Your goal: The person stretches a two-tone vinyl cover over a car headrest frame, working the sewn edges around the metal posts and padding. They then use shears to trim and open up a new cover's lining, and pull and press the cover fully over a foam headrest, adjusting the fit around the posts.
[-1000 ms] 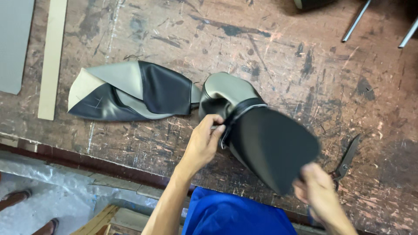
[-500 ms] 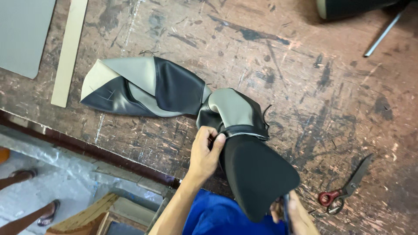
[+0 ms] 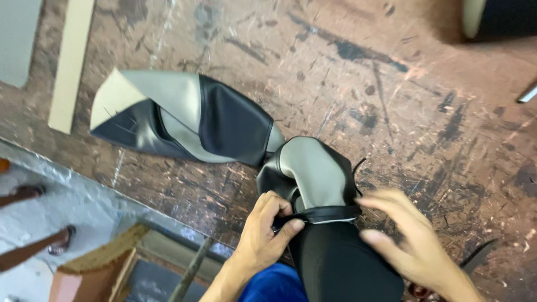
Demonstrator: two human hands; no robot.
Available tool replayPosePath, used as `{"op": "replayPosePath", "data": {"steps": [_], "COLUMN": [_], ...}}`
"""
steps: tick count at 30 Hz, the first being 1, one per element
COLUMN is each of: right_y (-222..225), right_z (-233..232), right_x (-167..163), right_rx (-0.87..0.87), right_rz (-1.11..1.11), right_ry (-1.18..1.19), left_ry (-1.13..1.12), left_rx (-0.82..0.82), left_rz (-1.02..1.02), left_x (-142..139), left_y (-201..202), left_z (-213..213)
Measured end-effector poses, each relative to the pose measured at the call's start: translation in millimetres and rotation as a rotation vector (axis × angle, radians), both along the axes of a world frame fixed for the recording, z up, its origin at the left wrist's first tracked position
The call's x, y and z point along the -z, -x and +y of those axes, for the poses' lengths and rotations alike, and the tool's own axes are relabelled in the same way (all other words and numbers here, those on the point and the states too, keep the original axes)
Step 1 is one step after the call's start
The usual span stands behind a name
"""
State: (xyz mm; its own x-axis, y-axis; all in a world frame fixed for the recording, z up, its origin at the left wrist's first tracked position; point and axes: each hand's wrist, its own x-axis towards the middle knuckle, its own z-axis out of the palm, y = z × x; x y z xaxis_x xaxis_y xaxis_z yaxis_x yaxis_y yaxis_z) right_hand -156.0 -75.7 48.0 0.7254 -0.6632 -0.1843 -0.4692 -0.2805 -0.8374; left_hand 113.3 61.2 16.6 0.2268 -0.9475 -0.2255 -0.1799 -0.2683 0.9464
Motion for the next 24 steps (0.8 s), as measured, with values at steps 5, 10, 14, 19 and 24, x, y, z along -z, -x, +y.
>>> {"op": "replayPosePath", "data": {"steps": [5,10,14,19,24], "right_y": [-64.8,-48.0,-36.0,-38.9,-29.8], "right_z": [-45.5,-54.5,-61.8,-57.7,-52.7], "right_x": [-10.9,-2.7,-7.1,-19.6,-13.5], "right_rx": [-0.287,-0.299,-0.432,-0.603,-0.554], "right_rz": [0.199,0.202,-0.067,0.338,0.58], "right_ry": [-0.228,-0.694,-0.773,-0.598,-0.767], "left_ry": [-0.011,-0.025,0.017,-0.071,-0.002], "left_rx": [0.046,0.179,0.241,0.21,0.198], "left_rz": [0.047,0.306,0.279,0.075,0.01], "left_x": [-5.3,-18.1,-14.2,-17.3,-16.5], "left_y": [-3.1,-4.7,10.1,45.7,45.8], "left_z": [-1.5,14.2,29.4,41.8,47.6]}}
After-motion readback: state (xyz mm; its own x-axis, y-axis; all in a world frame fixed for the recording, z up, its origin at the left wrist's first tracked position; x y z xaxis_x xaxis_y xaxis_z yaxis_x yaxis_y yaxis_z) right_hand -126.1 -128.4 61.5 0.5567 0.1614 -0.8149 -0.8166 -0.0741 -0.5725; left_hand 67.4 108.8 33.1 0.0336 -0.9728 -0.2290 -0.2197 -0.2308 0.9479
